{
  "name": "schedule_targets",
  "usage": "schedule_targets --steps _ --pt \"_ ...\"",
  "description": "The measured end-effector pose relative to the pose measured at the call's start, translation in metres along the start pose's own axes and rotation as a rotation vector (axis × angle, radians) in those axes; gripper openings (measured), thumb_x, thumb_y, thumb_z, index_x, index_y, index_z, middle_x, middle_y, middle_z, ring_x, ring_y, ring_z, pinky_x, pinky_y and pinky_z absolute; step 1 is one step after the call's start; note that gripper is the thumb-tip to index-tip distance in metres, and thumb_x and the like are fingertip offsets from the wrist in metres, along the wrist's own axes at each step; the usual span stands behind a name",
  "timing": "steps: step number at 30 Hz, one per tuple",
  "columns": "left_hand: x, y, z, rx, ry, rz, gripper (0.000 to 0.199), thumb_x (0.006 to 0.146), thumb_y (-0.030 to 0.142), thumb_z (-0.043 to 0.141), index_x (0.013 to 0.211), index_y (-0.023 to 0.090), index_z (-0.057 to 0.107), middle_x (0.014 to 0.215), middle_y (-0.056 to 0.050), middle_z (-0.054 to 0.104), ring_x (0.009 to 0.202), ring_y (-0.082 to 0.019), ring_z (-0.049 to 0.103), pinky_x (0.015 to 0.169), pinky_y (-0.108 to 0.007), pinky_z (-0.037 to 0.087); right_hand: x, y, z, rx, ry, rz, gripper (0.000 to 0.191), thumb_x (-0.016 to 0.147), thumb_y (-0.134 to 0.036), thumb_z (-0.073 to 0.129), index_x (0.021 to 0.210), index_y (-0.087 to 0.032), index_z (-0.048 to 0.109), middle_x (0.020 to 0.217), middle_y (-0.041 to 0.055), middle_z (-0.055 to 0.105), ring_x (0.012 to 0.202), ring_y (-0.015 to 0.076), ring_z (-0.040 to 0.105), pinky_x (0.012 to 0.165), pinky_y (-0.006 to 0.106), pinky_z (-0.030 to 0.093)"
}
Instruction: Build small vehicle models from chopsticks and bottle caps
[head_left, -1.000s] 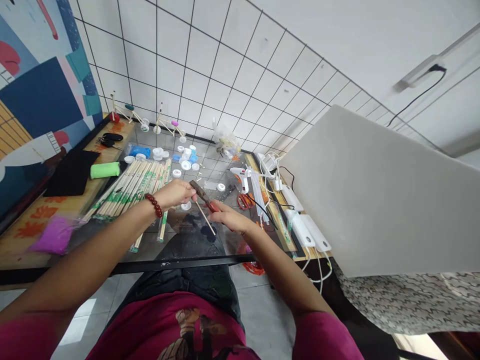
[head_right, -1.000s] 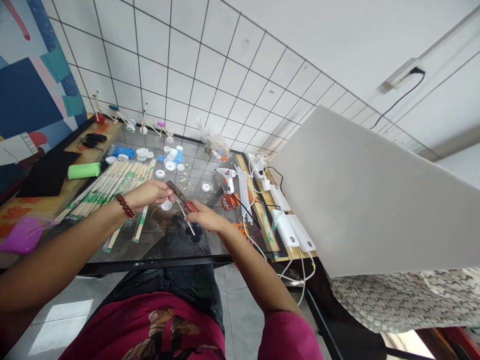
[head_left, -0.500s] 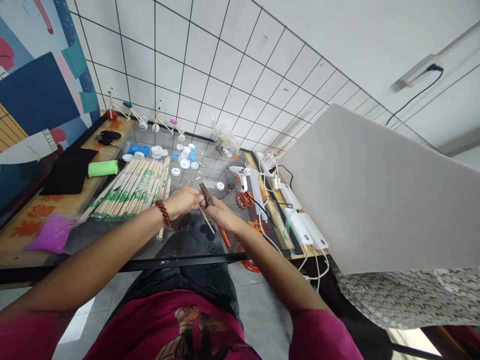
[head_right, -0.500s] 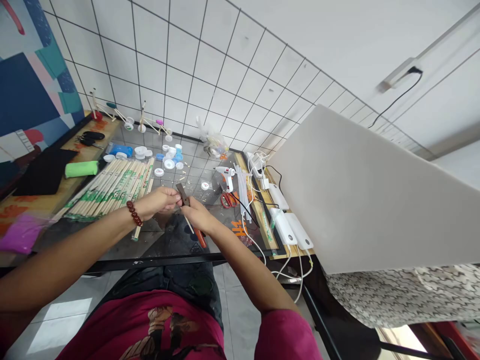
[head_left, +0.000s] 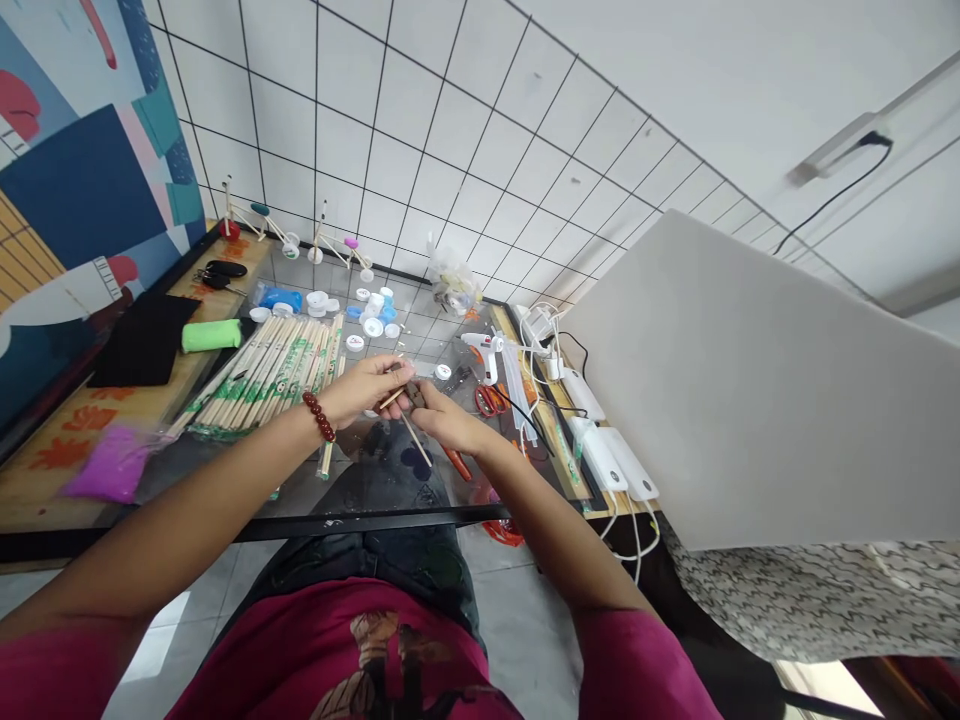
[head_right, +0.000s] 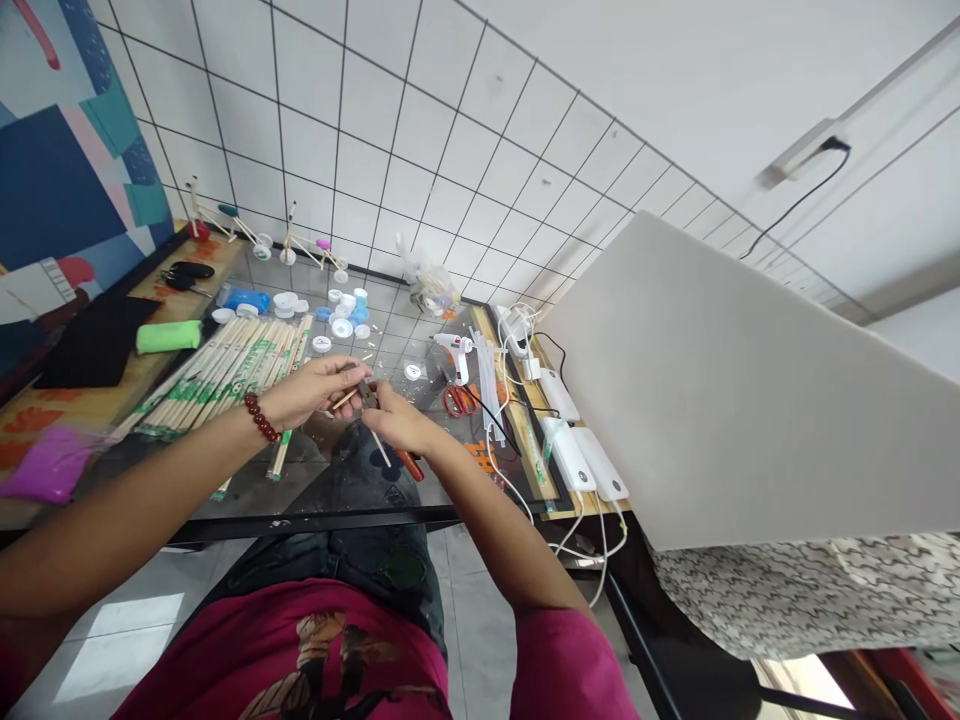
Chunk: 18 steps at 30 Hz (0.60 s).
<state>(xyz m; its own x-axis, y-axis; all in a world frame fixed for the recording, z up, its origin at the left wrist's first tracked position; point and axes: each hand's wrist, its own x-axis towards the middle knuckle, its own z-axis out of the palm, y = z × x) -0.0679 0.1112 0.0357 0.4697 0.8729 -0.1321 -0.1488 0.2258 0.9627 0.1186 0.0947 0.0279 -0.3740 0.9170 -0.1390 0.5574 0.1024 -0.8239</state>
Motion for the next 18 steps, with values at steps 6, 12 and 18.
schedule_targets --steps 6,12,18 --pt "0.004 -0.006 0.003 -0.078 0.142 0.024 0.028 0.083 0.039 0.073 0.086 0.015 0.059 0.056 -0.003 0.065 0.042 -0.011 0.056 0.043 -0.019 0.042 -0.008 -0.006 -0.018 -0.043 -0.096 0.136 0.067 0.074 -0.042 0.072 0.132 -0.017 0.05 0.1 0.0035 0.061 0.093 0.0218 0.057 0.085 0.035 0.044" --pt "0.004 0.002 -0.001 -0.139 0.142 0.036 0.028 0.085 0.038 0.072 0.093 0.015 0.059 0.066 -0.004 0.069 0.052 -0.013 0.062 0.051 -0.022 0.047 -0.022 0.006 -0.026 -0.167 0.001 0.169 0.031 0.074 -0.035 0.062 0.1 -0.018 0.058 0.089 -0.0005 0.057 0.085 0.0197 0.053 0.079 0.034 0.04" --pt "0.006 -0.003 -0.004 0.135 0.105 -0.004 0.024 0.086 0.037 0.064 0.075 0.017 0.056 0.061 -0.001 0.062 0.048 -0.011 0.055 0.049 -0.023 0.04 -0.022 0.013 -0.024 -0.142 0.014 0.153 0.034 0.074 -0.034 0.059 0.104 -0.019 0.054 0.094 0.0003 0.056 0.088 0.0201 0.052 0.079 0.033 0.038"
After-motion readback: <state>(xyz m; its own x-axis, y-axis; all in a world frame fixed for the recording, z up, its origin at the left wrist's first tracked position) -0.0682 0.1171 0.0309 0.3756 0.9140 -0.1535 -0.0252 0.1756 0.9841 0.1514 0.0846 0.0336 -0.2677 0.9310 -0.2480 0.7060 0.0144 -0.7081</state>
